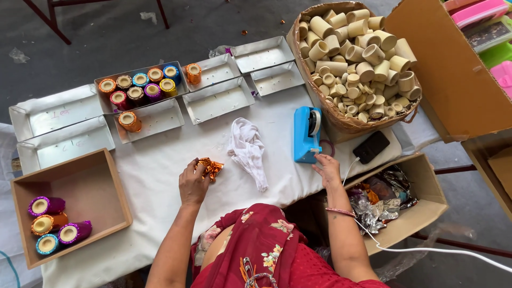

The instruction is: Wrapping small clay pots in foil and cloth for packaging.

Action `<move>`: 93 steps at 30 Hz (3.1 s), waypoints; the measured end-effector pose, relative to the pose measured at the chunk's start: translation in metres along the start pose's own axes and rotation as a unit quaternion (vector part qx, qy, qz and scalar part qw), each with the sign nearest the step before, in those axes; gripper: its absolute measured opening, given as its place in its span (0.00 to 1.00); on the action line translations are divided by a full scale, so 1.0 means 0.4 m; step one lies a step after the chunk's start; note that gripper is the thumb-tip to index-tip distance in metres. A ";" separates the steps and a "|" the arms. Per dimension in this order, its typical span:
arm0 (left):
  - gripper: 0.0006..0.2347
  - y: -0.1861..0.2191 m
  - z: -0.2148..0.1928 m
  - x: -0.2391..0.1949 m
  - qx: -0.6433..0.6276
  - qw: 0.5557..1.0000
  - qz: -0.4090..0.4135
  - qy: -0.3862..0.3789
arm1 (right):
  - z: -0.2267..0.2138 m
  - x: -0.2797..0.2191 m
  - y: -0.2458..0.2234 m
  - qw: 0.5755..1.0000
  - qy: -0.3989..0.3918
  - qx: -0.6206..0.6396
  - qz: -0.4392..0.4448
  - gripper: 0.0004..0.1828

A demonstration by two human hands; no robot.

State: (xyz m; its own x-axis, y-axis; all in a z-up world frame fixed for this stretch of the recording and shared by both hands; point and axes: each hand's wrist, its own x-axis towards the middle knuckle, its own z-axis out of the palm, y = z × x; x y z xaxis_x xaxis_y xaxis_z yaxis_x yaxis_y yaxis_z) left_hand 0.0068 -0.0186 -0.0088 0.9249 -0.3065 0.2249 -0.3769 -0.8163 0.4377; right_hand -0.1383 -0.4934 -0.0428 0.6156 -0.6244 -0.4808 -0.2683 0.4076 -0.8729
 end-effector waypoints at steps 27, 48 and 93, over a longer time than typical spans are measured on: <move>0.13 -0.010 -0.052 -0.048 -0.050 0.995 0.070 0.046 | 0.795 -0.271 0.054 0.897 -0.393 -0.192 0.062 0.34; 0.09 -0.011 -0.084 -0.039 -0.099 0.993 0.036 0.051 | 0.870 -0.271 0.126 0.903 -0.295 -0.312 0.020 0.47; 0.25 0.016 0.002 0.033 -0.175 0.964 -0.197 0.032 | 0.685 -0.198 0.115 0.893 -0.340 -0.293 0.027 0.30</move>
State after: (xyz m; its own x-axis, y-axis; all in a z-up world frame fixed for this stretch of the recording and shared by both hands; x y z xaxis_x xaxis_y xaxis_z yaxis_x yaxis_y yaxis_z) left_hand 0.0166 -0.0283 -0.0038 0.9990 0.0325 0.0293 -0.0014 -0.6450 0.7642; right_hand 0.0036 -0.2427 -0.0221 0.8443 0.0163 -0.5357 -0.5303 -0.1191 -0.8394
